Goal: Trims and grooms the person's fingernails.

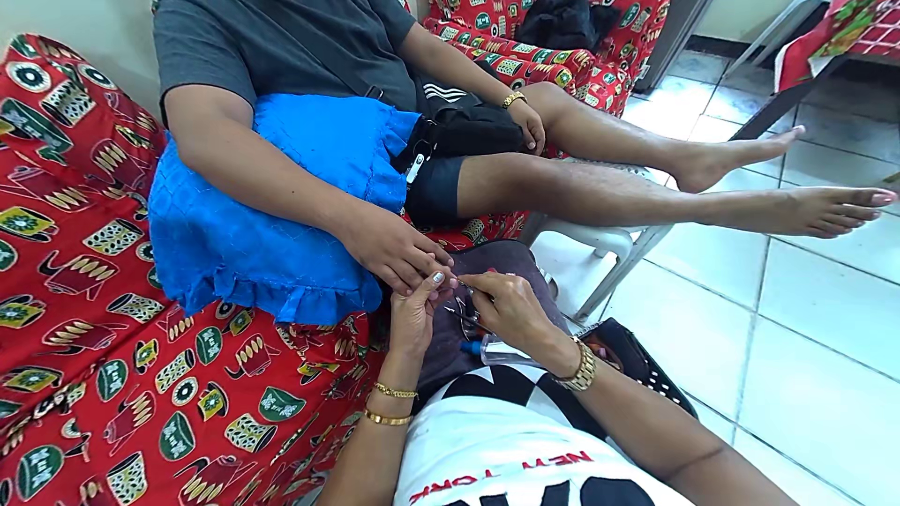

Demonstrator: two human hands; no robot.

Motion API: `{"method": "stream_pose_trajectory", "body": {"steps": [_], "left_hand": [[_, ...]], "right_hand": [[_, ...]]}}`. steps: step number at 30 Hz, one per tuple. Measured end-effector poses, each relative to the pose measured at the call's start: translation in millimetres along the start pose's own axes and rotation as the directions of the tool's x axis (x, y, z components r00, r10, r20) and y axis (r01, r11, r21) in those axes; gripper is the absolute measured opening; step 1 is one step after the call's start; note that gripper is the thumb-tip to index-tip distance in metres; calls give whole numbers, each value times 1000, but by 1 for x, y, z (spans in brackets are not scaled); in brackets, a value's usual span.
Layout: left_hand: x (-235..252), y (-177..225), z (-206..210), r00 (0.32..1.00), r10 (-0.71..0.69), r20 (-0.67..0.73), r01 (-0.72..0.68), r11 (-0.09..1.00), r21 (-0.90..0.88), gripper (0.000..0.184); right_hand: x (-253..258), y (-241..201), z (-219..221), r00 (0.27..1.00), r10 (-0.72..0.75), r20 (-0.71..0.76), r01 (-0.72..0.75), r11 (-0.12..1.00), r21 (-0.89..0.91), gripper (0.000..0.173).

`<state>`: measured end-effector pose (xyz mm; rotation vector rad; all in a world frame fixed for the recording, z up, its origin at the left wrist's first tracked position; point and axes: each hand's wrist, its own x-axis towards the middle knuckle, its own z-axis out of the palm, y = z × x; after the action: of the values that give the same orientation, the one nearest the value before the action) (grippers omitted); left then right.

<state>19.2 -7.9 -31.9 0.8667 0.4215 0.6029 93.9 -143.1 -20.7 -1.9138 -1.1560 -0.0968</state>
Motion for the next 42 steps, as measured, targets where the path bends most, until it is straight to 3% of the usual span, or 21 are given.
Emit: {"method": "stream_pose_trajectory", "body": {"steps": [8, 14, 21, 30, 42], "left_hand": [[-1, 1, -2, 1000, -3, 8, 3, 1000, -2, 23], [0, 3, -5, 999, -18, 36, 19, 1000, -11, 23], [-1, 3, -5, 999, -27, 36, 28, 999, -30, 23], [0, 4, -4, 999, -33, 32, 34, 999, -30, 24], [-2, 6, -2, 999, -29, 24, 29, 1000, 4, 24]], "right_hand": [[1, 7, 2, 996, -87, -33, 89, 995, 43, 27], [6, 0, -15, 992, -5, 123, 6, 1000, -4, 28], [11, -5, -21, 981, 31, 192, -27, 999, -27, 28], [13, -7, -20, 984, 39, 174, -36, 999, -20, 25], [11, 0, -14, 993, -56, 107, 57, 998, -7, 25]]}}
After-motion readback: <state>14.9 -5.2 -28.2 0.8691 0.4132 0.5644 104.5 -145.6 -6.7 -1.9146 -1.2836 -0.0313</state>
